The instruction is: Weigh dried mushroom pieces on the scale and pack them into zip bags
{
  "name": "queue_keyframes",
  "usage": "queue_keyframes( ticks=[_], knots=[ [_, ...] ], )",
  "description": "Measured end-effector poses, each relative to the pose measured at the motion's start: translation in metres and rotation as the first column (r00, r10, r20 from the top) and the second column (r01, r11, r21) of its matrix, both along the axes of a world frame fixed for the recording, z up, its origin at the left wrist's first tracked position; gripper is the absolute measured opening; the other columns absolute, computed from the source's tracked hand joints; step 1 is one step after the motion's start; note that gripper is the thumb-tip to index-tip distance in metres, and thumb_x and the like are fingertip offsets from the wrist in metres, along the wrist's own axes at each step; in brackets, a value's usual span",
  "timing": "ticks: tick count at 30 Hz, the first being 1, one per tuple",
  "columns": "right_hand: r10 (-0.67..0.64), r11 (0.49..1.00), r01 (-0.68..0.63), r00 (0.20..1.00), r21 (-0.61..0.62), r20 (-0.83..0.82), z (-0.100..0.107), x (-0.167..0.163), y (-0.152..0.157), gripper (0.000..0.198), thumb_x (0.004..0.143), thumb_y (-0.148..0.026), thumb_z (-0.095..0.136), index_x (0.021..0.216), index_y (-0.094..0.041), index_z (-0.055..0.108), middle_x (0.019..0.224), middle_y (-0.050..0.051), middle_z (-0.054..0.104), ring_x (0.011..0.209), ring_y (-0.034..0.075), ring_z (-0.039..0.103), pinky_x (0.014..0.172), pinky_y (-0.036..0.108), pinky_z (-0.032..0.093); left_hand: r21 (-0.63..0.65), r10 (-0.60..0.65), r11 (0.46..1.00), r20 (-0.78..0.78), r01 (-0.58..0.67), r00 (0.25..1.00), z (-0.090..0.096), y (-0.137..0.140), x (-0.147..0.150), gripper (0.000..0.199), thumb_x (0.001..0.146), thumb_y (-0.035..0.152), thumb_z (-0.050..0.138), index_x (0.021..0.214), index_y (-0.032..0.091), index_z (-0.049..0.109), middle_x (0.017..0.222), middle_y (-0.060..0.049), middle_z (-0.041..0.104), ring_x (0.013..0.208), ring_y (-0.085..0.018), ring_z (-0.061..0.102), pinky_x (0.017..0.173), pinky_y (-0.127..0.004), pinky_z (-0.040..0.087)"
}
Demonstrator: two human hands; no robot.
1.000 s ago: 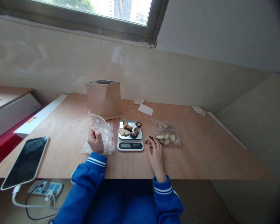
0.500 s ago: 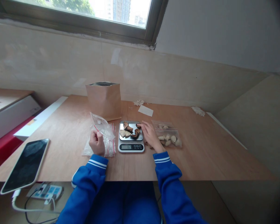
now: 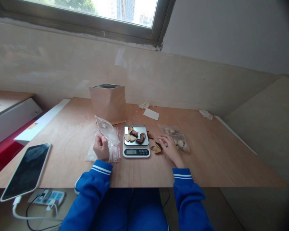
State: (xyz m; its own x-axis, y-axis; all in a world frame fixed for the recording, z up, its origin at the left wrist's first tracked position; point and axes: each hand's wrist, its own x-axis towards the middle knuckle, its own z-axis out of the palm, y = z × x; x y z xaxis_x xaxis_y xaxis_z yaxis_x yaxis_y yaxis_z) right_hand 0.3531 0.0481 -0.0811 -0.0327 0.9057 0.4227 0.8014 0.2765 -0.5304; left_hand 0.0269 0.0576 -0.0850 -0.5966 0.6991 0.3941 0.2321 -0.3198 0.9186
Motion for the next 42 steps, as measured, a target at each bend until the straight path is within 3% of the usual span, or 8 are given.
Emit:
queue_keyframes(
  ticks=[8, 23, 27, 31, 37, 42],
  knots=[
    [0.001, 0.992, 0.018, 0.989, -0.124, 0.151, -0.009, 0.010, -0.026, 0.038, 0.089, -0.053, 0.053, 0.117, -0.030, 0.066, 0.126, 0.007, 0.060, 0.121, 0.027, 0.052, 0.104, 0.049, 0.038, -0.008, -0.004, 1.000, 0.005, 0.004, 1.000, -0.001, 0.000, -0.001, 0.029, 0.087, 0.034, 0.047, 0.063, 0.021, 0.039, 0.051, 0.007, 0.035, 0.047, -0.009, 0.032, 0.047, -0.023, 0.028],
    [-0.089, 0.993, 0.099, 0.986, -0.062, 0.143, -0.007, 0.002, -0.021, 0.029, 0.093, -0.040, 0.047, 0.090, -0.023, 0.070, 0.100, 0.007, 0.069, 0.099, 0.026, 0.060, 0.085, 0.041, 0.038, 0.002, -0.020, 1.000, 0.016, 0.020, 1.000, -0.003, 0.000, -0.001, 0.028, 0.087, 0.034, 0.048, 0.063, 0.021, 0.040, 0.050, 0.007, 0.036, 0.045, -0.009, 0.031, 0.046, -0.023, 0.027],
    [-0.142, 0.990, 0.141, 0.987, 0.022, 0.073, 0.004, -0.010, -0.014, 0.027, 0.092, -0.039, 0.048, 0.090, -0.023, 0.069, 0.106, 0.007, 0.068, 0.103, 0.027, 0.060, 0.088, 0.042, 0.037, 0.006, -0.024, 1.000, 0.005, 0.024, 1.000, -0.003, 0.001, -0.001, 0.029, 0.087, 0.034, 0.048, 0.063, 0.021, 0.040, 0.051, 0.007, 0.036, 0.045, -0.009, 0.032, 0.046, -0.023, 0.027],
    [-0.064, 0.994, 0.067, 0.997, 0.088, -0.042, 0.019, -0.031, 0.006, 0.021, 0.090, -0.035, 0.050, 0.087, -0.022, 0.067, 0.100, 0.008, 0.069, 0.100, 0.026, 0.061, 0.090, 0.042, 0.040, 0.000, -0.012, 1.000, -0.019, 0.012, 1.000, -0.002, 0.001, -0.001, 0.029, 0.087, 0.035, 0.047, 0.063, 0.021, 0.041, 0.051, 0.007, 0.037, 0.046, -0.008, 0.033, 0.047, -0.022, 0.028],
    [0.046, 0.999, -0.046, 0.998, 0.006, -0.037, 0.037, -0.067, 0.037, 0.015, 0.088, -0.027, 0.053, 0.088, -0.023, 0.067, 0.098, 0.006, 0.070, 0.100, 0.026, 0.060, 0.094, 0.044, 0.041, -0.001, -0.021, 1.000, -0.018, 0.021, 1.000, -0.001, 0.001, -0.001, 0.029, 0.087, 0.035, 0.047, 0.063, 0.021, 0.041, 0.051, 0.007, 0.036, 0.046, -0.009, 0.033, 0.046, -0.022, 0.029],
    [0.124, 0.992, -0.126, 0.986, -0.011, -0.107, 0.036, -0.065, 0.030, 0.023, 0.091, -0.026, 0.047, 0.102, -0.024, 0.067, 0.104, 0.007, 0.066, 0.100, 0.023, 0.060, 0.091, 0.040, 0.046, -0.013, -0.022, 1.000, -0.016, 0.022, 1.000, 0.000, 0.000, 0.000, 0.029, 0.087, 0.035, 0.047, 0.062, 0.021, 0.040, 0.051, 0.007, 0.036, 0.046, -0.009, 0.033, 0.046, -0.023, 0.028]
  ],
)
